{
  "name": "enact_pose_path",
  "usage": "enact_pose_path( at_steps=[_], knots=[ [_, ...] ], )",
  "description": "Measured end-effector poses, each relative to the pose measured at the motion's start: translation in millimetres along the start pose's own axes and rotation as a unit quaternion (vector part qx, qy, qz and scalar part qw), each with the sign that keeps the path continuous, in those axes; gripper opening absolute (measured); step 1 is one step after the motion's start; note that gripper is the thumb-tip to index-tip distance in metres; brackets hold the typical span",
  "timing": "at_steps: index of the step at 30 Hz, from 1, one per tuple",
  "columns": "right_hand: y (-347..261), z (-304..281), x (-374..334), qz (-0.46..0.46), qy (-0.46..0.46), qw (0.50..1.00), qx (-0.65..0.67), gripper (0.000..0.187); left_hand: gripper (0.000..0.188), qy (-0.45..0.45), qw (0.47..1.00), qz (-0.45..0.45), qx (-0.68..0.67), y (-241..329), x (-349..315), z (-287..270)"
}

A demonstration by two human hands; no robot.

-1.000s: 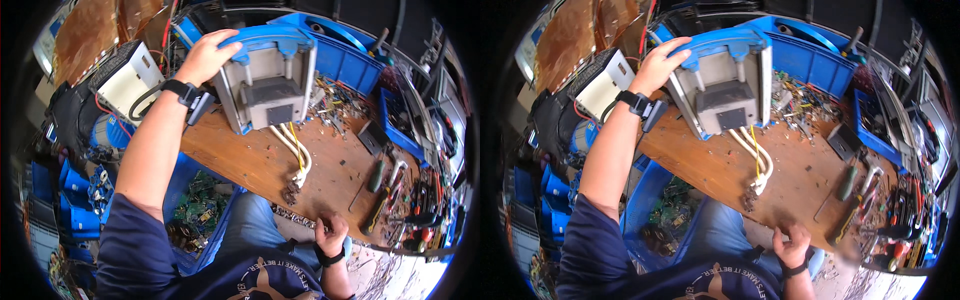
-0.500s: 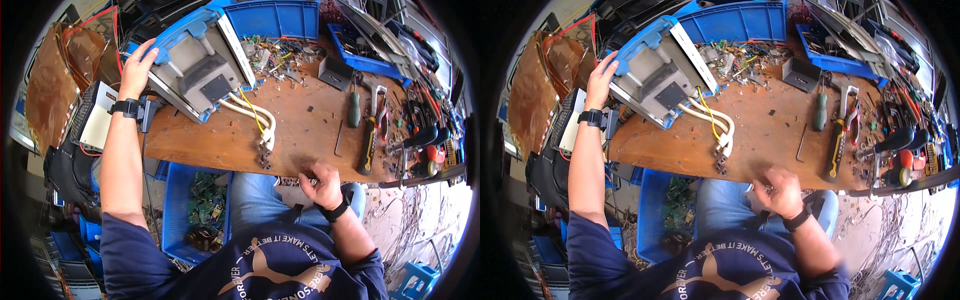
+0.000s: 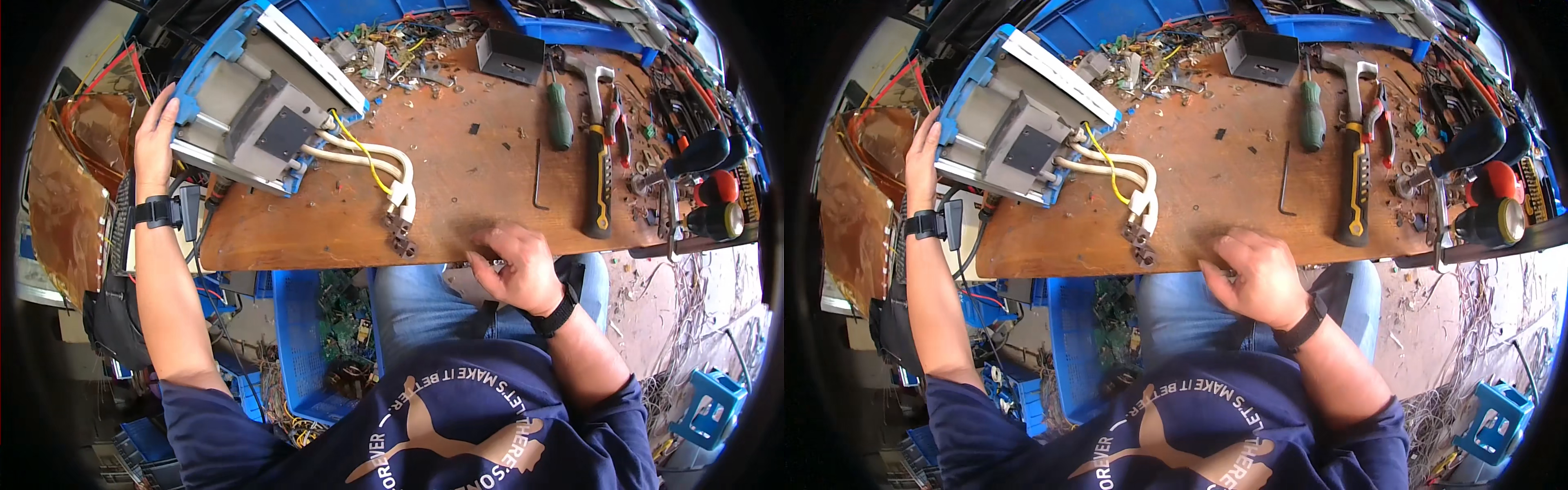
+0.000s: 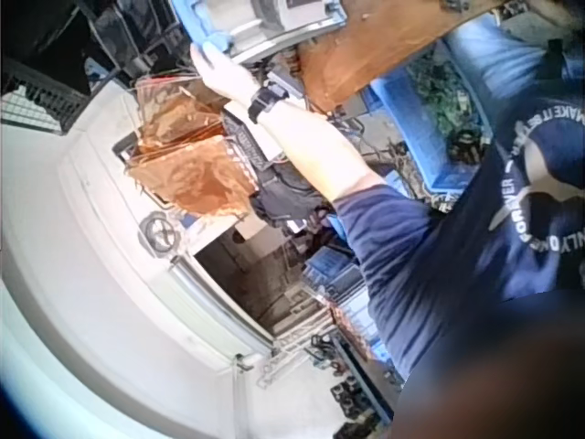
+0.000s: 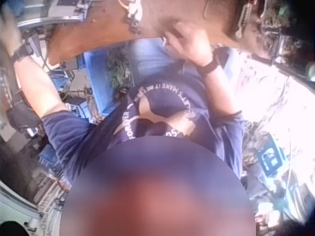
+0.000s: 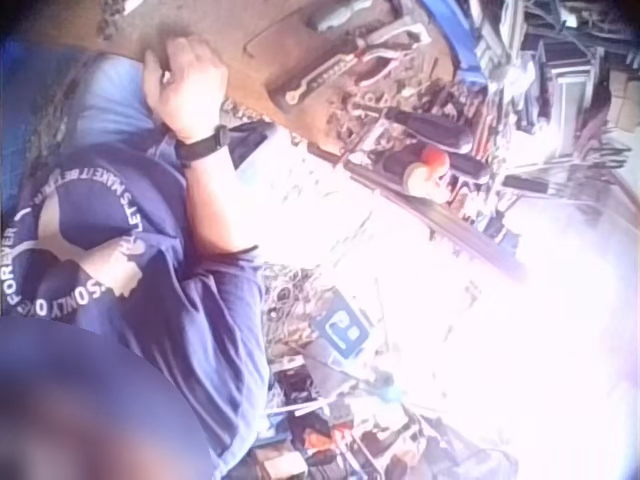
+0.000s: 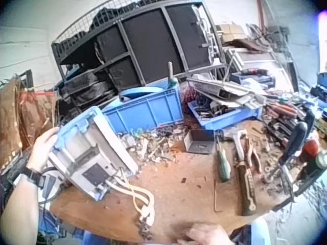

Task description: The person assembles a blue and white electronic device on a cluttered workbench. They insert a black rectangular component into the device's housing, connect a white cable, and secure the blue plastic cover using a screwdriver. The person handles the device and tools with both hands throughout the process.

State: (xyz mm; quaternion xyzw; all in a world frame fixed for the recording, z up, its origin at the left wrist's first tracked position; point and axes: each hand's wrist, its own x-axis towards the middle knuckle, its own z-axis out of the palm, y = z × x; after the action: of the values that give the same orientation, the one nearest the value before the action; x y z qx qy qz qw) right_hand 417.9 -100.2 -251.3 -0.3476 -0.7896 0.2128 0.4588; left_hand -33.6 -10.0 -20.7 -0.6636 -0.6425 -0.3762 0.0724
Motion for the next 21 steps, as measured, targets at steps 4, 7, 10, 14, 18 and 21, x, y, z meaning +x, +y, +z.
enact_pose_path(
  at_steps=[4, 7, 10, 14, 18, 21],
  knots=[
    [-0.6, 0.6, 0.5, 0.004, -0.002, 1.000, -0.001, 0.019, 0.048, -0.001, 1.000, -0.007, 0.018, 0.5, 1.7, -1.4],
    [-0.3, 0.3, 0.1, 0.000, -0.002, 1.000, 0.000, 0.019, 0.048, -0.001, 1.000, -0.013, 0.008, -3.3, 4.4, -1.3],
    [-0.6, 0.3, -0.2, 0.001, -0.002, 1.000, 0.003, 0.020, 0.048, 0.000, 1.000, -0.006, 0.008, -6.8, 5.8, -0.8],
    [-0.4, 0.5, -0.3, 0.003, -0.007, 1.000, 0.001, 0.020, 0.049, 0.004, 1.000, 0.004, 0.022, -7.6, 5.7, -1.4],
    [0.0, 0.6, -2.0, 0.008, 0.002, 1.000, 0.000, 0.020, 0.051, -0.002, 1.000, -0.021, 0.003, -5.9, 5.5, -1.0],
    [0.1, 1.6, -1.4, 0.012, -0.001, 1.000, 0.006, 0.019, 0.050, -0.001, 1.000, -0.013, 0.014, -4.3, 5.6, -1.5]
  ],
)
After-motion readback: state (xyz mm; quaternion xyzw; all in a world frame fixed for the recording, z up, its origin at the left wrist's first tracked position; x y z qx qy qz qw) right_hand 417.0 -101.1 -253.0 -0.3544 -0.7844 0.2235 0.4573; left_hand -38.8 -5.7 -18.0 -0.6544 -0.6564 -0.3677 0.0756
